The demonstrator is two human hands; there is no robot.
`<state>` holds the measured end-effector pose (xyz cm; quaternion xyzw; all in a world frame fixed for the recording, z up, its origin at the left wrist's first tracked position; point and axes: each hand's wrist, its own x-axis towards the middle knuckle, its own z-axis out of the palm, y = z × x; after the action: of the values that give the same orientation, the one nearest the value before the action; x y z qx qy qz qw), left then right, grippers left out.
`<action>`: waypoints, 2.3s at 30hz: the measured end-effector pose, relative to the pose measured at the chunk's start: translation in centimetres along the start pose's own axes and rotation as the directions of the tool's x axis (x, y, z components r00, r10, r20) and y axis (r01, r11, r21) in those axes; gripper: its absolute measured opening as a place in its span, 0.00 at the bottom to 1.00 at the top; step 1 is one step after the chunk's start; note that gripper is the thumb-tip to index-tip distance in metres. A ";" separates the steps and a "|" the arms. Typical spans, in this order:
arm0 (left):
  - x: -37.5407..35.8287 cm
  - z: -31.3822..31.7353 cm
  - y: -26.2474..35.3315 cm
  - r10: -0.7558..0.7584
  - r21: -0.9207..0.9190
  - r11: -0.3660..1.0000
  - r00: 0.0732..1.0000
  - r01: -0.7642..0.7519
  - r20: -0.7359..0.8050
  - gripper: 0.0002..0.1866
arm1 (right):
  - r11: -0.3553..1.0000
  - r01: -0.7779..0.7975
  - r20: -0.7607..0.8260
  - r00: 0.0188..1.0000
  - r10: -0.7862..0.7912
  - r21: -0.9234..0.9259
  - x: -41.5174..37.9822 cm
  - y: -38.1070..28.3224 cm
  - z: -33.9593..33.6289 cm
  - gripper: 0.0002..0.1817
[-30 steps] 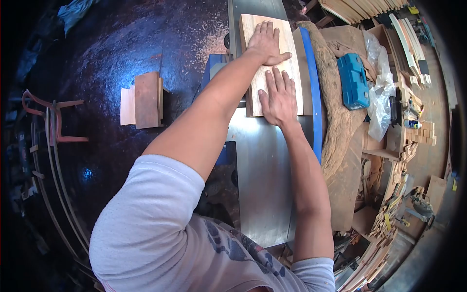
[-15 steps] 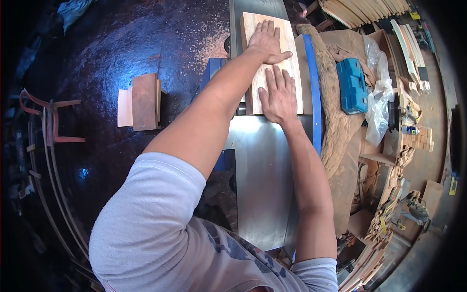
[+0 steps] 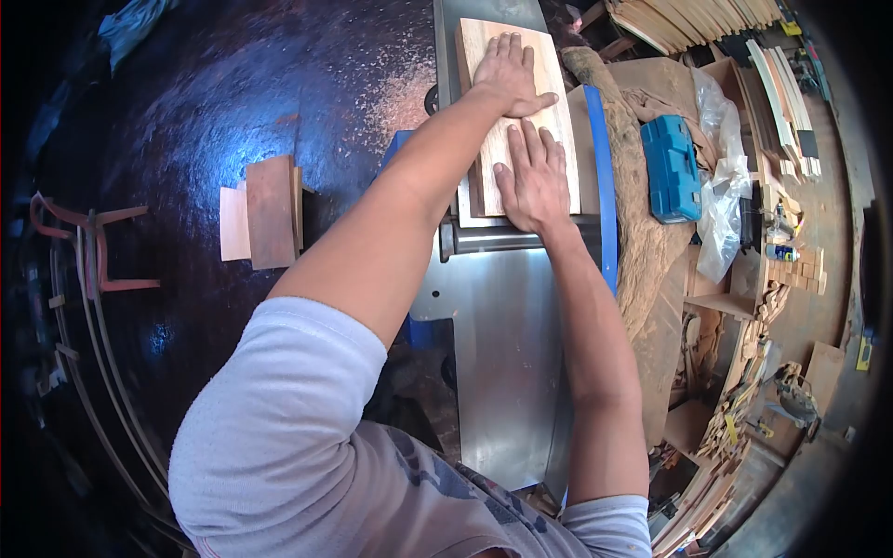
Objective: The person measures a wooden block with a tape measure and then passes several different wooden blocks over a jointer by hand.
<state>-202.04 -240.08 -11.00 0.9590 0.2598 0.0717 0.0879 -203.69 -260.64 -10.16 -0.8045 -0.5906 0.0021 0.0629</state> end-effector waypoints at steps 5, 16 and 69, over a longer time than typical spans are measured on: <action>3.1 0.4 -3.2 -0.127 -0.213 0.974 0.962 0.075 -0.241 0.52 | 0.999 0.036 -0.055 0.998 -0.037 -0.023 4.5 1.0 0.5 0.38; -4.0 0.5 -17.7 -0.598 -0.641 0.419 0.727 0.643 0.338 0.54 | 0.830 0.042 0.138 0.980 -0.142 0.556 11.8 -12.7 -4.1 0.30; -58.6 11.2 -52.9 -0.703 -0.348 0.265 0.427 0.899 0.569 0.45 | 0.231 -0.951 0.736 0.306 0.604 0.205 -38.5 -45.1 11.6 0.22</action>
<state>-275.75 -226.53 -38.14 0.5978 0.6584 -0.0512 0.4544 -259.09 -282.82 -19.71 -0.8839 -0.0287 0.4412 0.1527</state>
